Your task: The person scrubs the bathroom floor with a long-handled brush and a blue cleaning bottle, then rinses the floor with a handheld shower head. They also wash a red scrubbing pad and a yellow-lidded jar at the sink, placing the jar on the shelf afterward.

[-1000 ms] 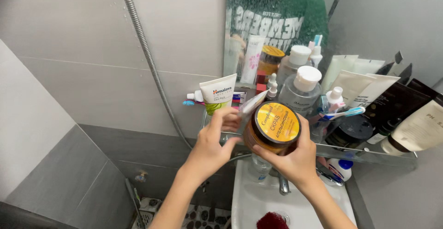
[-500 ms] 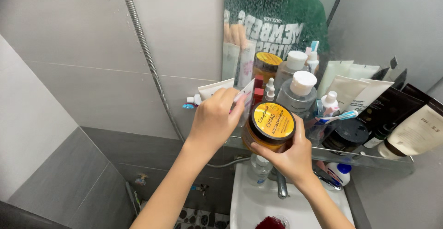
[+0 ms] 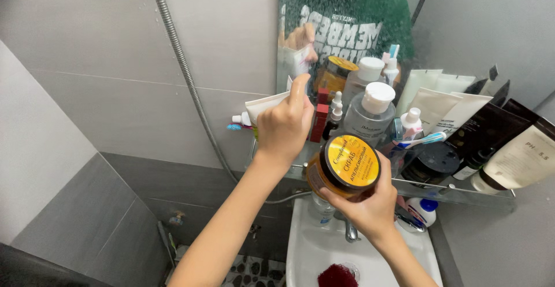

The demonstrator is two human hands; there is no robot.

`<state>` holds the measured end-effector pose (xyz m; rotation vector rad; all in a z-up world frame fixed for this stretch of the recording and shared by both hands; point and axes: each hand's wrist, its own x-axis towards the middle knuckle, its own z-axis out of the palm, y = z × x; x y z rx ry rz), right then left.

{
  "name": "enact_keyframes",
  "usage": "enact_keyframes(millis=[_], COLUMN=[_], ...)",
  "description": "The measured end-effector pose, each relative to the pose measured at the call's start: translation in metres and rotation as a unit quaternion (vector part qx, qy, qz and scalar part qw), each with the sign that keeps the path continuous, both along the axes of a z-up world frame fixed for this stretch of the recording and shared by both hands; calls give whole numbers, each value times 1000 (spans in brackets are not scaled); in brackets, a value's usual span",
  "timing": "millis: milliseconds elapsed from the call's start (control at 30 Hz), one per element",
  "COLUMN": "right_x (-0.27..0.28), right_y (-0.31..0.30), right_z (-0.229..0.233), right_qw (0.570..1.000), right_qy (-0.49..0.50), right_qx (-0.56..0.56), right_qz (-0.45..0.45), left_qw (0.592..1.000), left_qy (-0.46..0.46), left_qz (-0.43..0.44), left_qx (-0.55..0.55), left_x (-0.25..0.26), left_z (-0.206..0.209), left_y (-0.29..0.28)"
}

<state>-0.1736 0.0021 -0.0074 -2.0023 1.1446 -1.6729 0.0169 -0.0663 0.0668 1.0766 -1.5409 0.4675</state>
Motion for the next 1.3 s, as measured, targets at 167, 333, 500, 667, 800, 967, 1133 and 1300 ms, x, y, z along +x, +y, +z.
enact_keyframes(millis=[167, 333, 500, 667, 800, 967, 1133, 1300], right_x=[-22, -30, -28, -17, -11, -9, -11, -14], right_y=[18, 32, 49, 71, 81, 88, 92, 90], right_z=[-28, -59, -93, -129, -148, -155, -152, -158], right_qw=[997, 999, 996, 971, 956, 958, 922, 931], right_qy=[10, 21, 39, 21, 63, 105, 114, 103], right_qx=[-73, -47, 55, 183, 236, 194, 338, 326], right_qz=[2, 13, 53, 150, 161, 183, 149, 131], left_qw=[999, 993, 988, 986, 984, 997, 993, 993], left_qy=[32, 54, 57, 73, 90, 23, 11, -5], left_qz=[-30, -73, -110, -102, -97, -61, -58, -44], left_qx=[30, 73, 88, 106, 121, 51, 100, 107], left_x=[5, 11, 14, 14, 11, 6, 4, 4], left_z=[-7, -17, -29, -48, -57, -62, -65, -69], left_y=[8, 19, 27, 26, 15, 9, 11, 8])
